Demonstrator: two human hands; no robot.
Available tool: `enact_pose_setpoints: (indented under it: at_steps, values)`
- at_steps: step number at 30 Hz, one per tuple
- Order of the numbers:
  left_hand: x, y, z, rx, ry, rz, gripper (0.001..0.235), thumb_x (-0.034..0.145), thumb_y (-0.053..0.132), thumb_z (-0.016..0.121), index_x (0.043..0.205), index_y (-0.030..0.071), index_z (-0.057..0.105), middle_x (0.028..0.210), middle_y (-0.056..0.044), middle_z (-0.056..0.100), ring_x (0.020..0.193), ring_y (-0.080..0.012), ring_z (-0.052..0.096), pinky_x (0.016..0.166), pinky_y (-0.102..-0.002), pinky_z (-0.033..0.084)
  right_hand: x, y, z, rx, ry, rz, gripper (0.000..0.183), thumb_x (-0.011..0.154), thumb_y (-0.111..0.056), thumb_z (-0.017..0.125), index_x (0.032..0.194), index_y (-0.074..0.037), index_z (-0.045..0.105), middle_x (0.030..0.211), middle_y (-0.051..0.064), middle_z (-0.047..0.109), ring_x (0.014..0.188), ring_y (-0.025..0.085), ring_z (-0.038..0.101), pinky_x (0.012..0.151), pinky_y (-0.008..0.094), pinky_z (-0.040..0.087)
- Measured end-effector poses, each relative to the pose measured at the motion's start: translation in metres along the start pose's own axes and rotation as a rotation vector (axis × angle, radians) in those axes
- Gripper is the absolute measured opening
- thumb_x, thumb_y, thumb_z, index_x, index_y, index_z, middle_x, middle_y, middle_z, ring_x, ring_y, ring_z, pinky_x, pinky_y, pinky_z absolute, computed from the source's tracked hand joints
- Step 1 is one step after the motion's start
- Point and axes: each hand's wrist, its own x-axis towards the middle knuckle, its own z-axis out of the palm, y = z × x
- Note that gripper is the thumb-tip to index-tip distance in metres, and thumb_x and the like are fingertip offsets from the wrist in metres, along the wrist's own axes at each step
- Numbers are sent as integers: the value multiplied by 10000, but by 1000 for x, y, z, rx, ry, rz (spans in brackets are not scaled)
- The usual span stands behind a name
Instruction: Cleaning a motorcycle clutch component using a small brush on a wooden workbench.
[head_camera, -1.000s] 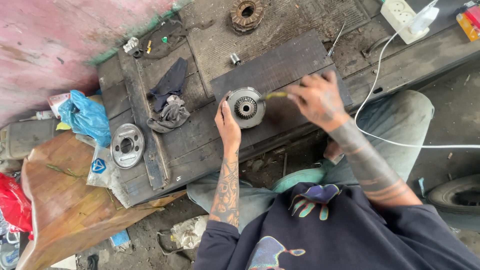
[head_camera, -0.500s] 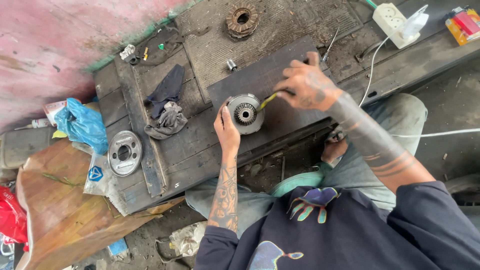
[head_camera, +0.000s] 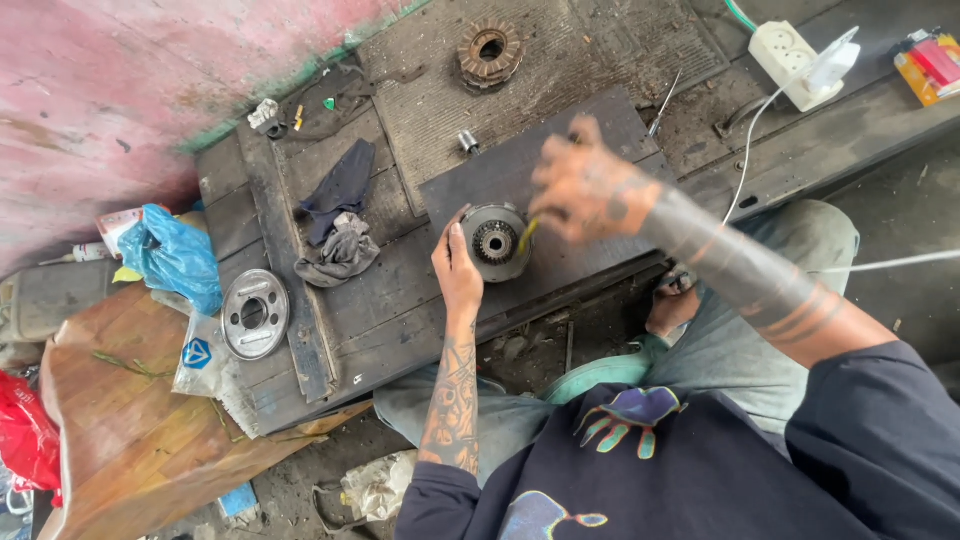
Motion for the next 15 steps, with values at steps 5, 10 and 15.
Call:
enact_pose_setpoints:
  at_steps: [5, 10, 15]
  values:
    - [2, -11, -3, -8, -3, -8, 435, 1139, 230, 348, 1357, 7, 651, 1351, -263, 637, 1321, -389, 567, 1168, -544, 390, 7, 6, 29, 108, -12, -27, 125, 855, -409, 621, 878, -380, 741, 876, -54, 579, 929, 212, 495, 984, 581, 323]
    - [5, -4, -2, 7, -38, -8, 477, 1145, 251, 297, 1368, -11, 627, 1353, -287, 614, 1327, -435, 546, 1158, -586, 396, 14, 6, 10, 83, 85, -79, 70, 796, -334, 683, 832, -378, 724, 817, -53, 538, 891, 213, 459, 987, 572, 278]
    - [-1, 5, -2, 4, -85, -19, 508, 1155, 295, 283, 1385, -26, 603, 1356, -307, 597, 1334, -476, 522, 1154, -641, 385, 11, 17, 21, 48, 53, -60, 149, 865, -335, 677, 953, -405, 775, 853, -57, 605, 935, 210, 474, 1016, 584, 254]
